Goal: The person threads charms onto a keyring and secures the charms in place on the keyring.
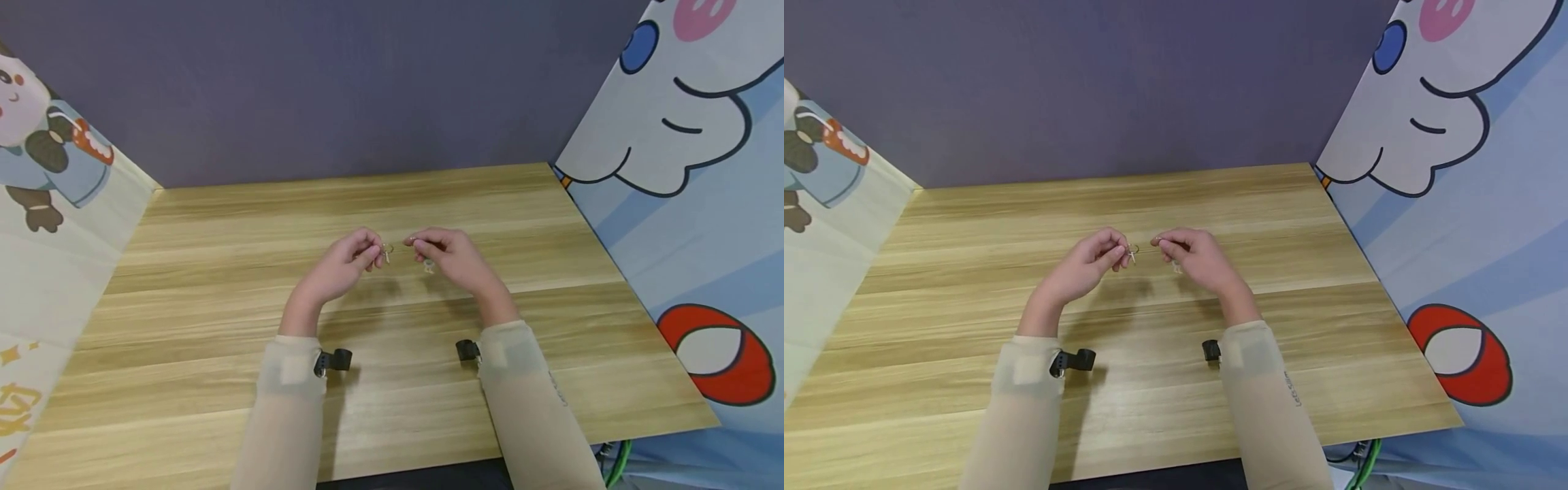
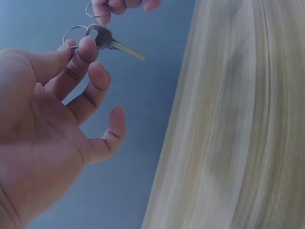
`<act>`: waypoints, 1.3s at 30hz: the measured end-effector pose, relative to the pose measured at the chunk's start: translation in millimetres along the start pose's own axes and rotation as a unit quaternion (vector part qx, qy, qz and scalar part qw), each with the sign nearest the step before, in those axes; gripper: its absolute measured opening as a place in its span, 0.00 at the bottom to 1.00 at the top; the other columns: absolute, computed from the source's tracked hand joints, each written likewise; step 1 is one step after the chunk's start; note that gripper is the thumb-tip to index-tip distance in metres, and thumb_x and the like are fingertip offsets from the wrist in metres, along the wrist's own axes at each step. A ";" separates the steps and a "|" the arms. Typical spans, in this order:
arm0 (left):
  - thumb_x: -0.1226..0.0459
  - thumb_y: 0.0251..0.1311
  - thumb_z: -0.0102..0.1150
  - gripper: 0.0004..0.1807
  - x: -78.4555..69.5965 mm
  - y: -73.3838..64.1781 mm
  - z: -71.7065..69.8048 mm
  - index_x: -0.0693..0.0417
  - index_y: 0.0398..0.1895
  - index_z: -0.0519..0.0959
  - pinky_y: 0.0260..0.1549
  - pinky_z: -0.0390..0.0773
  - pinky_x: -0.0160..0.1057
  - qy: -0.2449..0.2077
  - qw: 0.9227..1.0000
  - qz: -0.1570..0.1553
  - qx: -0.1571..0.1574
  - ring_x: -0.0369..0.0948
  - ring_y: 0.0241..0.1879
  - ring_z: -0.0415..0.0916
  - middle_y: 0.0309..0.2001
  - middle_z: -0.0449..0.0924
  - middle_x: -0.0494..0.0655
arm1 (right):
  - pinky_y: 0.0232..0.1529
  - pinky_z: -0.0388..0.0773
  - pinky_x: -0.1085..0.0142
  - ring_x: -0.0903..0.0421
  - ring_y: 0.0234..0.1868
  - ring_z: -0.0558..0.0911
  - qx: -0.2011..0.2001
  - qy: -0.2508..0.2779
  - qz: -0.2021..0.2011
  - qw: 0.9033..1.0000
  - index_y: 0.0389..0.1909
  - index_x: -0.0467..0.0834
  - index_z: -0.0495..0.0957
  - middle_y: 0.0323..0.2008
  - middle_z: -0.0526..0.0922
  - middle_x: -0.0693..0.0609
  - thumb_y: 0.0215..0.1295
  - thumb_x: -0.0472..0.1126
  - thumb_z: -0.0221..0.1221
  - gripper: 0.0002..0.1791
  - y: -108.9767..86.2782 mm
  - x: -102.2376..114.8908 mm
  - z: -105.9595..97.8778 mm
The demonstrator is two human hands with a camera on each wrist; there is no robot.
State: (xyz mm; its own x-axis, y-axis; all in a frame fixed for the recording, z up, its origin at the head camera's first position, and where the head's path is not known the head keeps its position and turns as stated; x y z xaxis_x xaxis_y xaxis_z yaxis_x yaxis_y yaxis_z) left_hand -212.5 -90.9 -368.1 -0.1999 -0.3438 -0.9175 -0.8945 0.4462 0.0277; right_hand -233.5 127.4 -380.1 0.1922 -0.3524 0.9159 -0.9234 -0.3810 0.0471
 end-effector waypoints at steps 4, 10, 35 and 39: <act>0.65 0.84 0.46 0.07 -3.4 -0.4 1.8 0.56 0.49 0.75 0.48 0.78 0.47 0.025 1.000 0.009 0.000 0.50 0.43 0.77 0.44 0.82 0.60 | 0.46 0.83 0.58 0.51 0.47 0.84 0.005 -0.022 -0.016 1.000 0.60 0.41 0.85 0.46 0.87 0.43 0.83 0.42 0.56 0.16 -1.9 1.3 0.5; 0.63 0.84 0.46 0.07 -5.0 -0.2 4.9 0.53 0.49 0.76 0.47 0.77 0.46 0.053 0.999 0.009 0.008 0.49 0.43 0.77 0.43 0.84 0.55 | 0.43 0.83 0.58 0.47 0.43 0.84 0.002 -0.032 -0.026 0.999 0.57 0.43 0.87 0.45 0.88 0.45 0.80 0.42 0.60 0.14 -5.0 4.0 1.2; 0.60 0.84 0.45 0.09 -6.3 2.0 14.0 0.49 0.50 0.77 0.45 0.77 0.51 0.029 0.999 -0.004 0.031 0.57 0.47 0.76 0.43 0.82 0.49 | 0.31 0.75 0.67 0.53 0.30 0.77 -0.008 -0.066 -0.091 0.994 0.48 0.42 0.91 0.34 0.86 0.48 0.76 0.38 0.64 0.09 -9.3 15.4 9.3; 0.61 0.84 0.46 0.09 -5.1 2.1 15.0 0.52 0.50 0.77 0.52 0.77 0.62 -0.001 0.999 -0.003 0.039 0.61 0.50 0.78 0.43 0.81 0.51 | 0.30 0.74 0.68 0.52 0.30 0.77 -0.018 -0.077 -0.093 0.993 0.48 0.42 0.91 0.34 0.86 0.45 0.76 0.38 0.64 0.09 -10.1 17.2 9.8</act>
State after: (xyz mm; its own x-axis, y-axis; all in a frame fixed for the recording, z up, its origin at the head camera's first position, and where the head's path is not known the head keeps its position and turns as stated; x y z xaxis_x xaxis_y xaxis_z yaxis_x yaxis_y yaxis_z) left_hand -207.3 -75.8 -369.3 -0.1938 -0.3448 -0.9185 -0.8617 0.5074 -0.0086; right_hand -217.6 116.8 -368.8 0.4068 -0.4059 0.8184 -0.8777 -0.4221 0.2270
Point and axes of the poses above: each hand's wrist, its own y-axis towards the middle knuckle, its own z-axis out of the palm, x = y × z, the point moved 4 cm from there along y, towards the middle knuckle
